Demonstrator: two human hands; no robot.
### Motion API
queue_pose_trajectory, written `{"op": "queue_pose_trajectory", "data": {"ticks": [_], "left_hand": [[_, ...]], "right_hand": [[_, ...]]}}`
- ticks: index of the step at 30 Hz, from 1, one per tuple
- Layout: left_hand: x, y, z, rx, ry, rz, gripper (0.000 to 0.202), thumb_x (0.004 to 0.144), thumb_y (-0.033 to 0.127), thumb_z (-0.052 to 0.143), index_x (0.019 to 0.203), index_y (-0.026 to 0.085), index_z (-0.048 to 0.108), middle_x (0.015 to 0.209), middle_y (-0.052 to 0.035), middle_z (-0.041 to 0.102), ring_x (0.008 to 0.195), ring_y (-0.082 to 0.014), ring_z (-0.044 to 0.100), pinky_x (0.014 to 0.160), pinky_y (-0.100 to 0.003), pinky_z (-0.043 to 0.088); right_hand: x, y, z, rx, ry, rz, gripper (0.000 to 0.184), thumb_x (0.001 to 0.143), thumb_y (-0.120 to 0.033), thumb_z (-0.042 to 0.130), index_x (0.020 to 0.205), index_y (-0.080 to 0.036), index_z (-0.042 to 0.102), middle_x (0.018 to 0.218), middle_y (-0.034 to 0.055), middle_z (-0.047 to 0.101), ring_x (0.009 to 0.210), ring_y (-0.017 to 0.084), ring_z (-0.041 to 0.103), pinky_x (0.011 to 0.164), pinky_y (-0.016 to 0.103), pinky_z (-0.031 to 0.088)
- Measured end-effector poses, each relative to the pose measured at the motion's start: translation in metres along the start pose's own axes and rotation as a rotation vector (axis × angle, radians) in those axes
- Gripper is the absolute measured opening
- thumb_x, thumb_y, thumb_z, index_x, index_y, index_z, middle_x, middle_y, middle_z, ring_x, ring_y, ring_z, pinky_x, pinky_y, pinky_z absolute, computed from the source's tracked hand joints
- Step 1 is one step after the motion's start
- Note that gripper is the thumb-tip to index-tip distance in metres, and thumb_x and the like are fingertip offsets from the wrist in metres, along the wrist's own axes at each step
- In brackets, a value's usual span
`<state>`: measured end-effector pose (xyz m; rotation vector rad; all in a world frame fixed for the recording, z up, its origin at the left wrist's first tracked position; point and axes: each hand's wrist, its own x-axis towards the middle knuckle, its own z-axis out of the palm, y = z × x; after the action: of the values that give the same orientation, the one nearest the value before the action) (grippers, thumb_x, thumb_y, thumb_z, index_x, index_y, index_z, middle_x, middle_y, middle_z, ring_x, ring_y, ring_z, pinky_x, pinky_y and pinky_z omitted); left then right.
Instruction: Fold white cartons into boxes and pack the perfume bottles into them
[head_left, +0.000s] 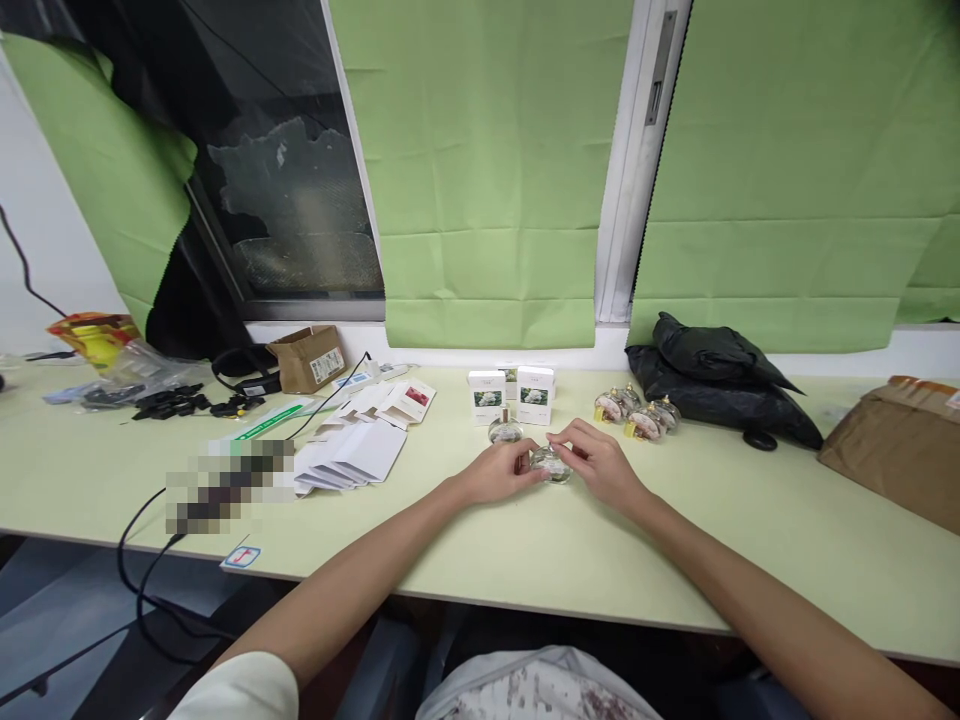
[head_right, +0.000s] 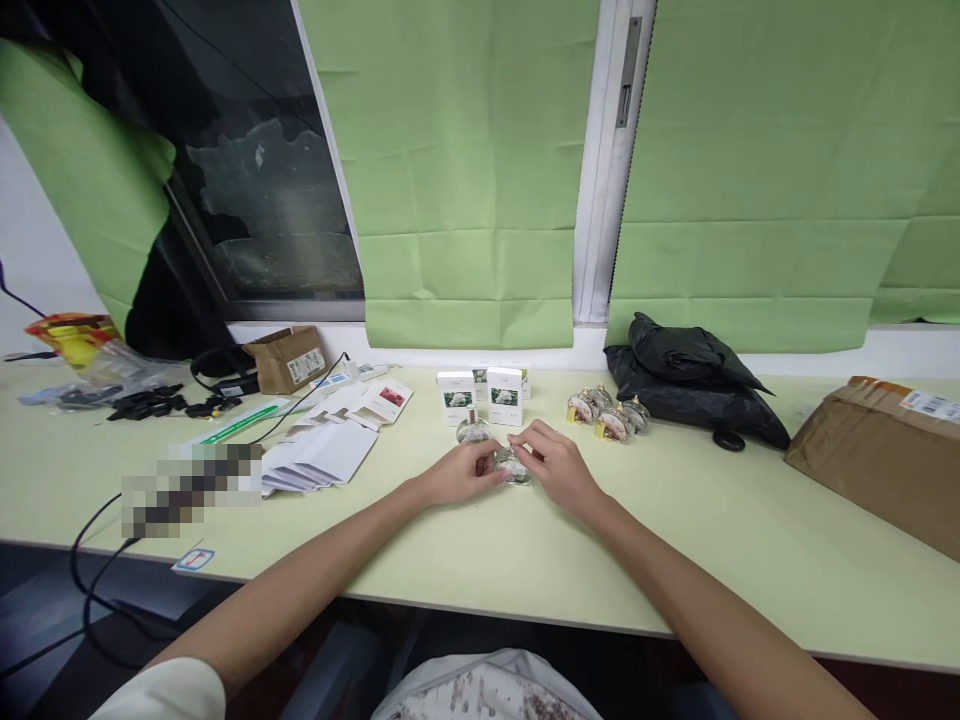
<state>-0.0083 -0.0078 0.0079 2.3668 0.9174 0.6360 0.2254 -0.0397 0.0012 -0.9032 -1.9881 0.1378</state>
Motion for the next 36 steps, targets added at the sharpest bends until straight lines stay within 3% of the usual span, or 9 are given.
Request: {"op": "queue_pose_trajectory", "data": {"ticks": [36], "left_hand": [[-0.0003,0.0012,-0.0003,0.001,0.005,0.001,0.035,0.093,0.055,0.063,0.097,0.021,0.059,0.076,0.0013,0.058,0.066,-0.0152,0.051,0.061,-0.028,0.035]], "right_hand": [[0.0003,-0.0008,-0.0011,0.035,-0.004,0.018,0.025,0.106,-0.034,0.052,0.111,-0.026,0.074,0.094,0.0046,0.066,0.070,0.016,0.059,0.065,0.028,0.046]]}}
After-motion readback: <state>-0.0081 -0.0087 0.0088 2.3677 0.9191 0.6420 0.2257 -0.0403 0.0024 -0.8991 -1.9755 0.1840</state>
